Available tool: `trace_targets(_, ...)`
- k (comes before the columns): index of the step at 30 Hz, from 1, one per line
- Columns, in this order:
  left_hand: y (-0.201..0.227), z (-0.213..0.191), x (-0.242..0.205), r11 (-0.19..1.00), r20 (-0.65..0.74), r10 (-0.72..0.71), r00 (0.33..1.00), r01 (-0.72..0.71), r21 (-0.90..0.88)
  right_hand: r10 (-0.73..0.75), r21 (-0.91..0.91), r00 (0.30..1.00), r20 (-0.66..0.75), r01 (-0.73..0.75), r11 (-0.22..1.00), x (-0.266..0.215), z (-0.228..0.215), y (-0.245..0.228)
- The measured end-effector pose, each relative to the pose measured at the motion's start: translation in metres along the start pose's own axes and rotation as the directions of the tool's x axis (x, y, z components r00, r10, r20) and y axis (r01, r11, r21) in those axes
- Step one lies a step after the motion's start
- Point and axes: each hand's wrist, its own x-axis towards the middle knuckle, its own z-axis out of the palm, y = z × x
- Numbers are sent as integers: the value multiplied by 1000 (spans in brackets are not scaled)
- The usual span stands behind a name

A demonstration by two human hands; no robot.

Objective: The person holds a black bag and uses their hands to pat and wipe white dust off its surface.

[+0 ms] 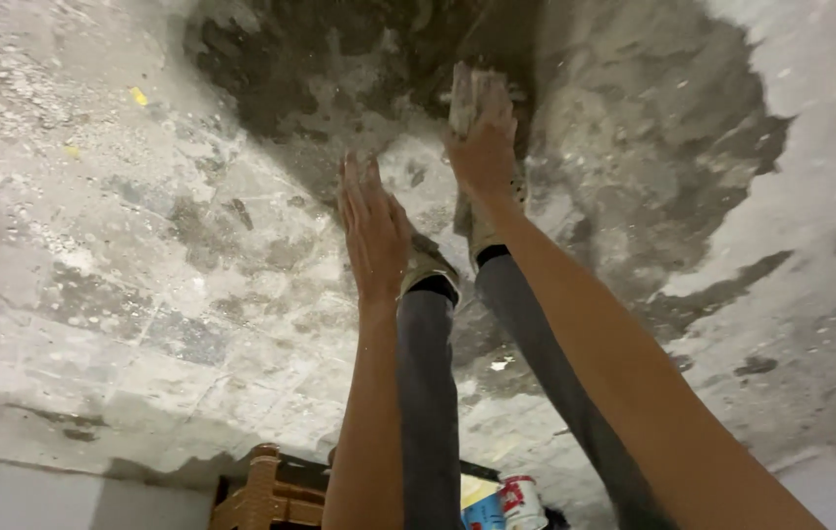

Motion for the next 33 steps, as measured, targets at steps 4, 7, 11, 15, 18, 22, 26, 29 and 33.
trace_targets(4,37,-46,-12,1000,-68,24,997,-22,19,49,75,996,74,-54,996,-22,-86,-23)
trace_targets(7,70,-91,-25,999,-101,24,995,-27,-21,63,100,995,80,-70,992,-38,-160,-51)
trace_targets(11,109,-155,-48,1000,-135,3,991,-7,-27,-81,87,996,20,79,993,-69,-258,-97)
trace_targets(15,148,-218,-81,999,-193,40,980,-41,-4,-79,103,997,25,76,992,-102,-345,-139)
trace_targets(18,178,-271,-110,997,-242,24,970,-42,-70,-103,38,994,35,102,994,-126,-410,-173)
trace_targets(22,209,-337,-147,987,-287,-4,958,-43,-157,-214,121,976,42,207,971,-161,-487,-221)
trace_targets(26,233,-394,-178,982,-377,-16,926,-57,-182,-356,148,932,-73,363,920,-195,-543,-262)
trace_targets(29,243,-438,-203,976,-466,94,880,-173,-131,-451,106,885,-112,462,880,-217,-584,-287)
trace_targets(33,279,-474,-236,983,-522,-49,852,-52,-177,-424,141,901,-93,433,890,-239,-628,-323)
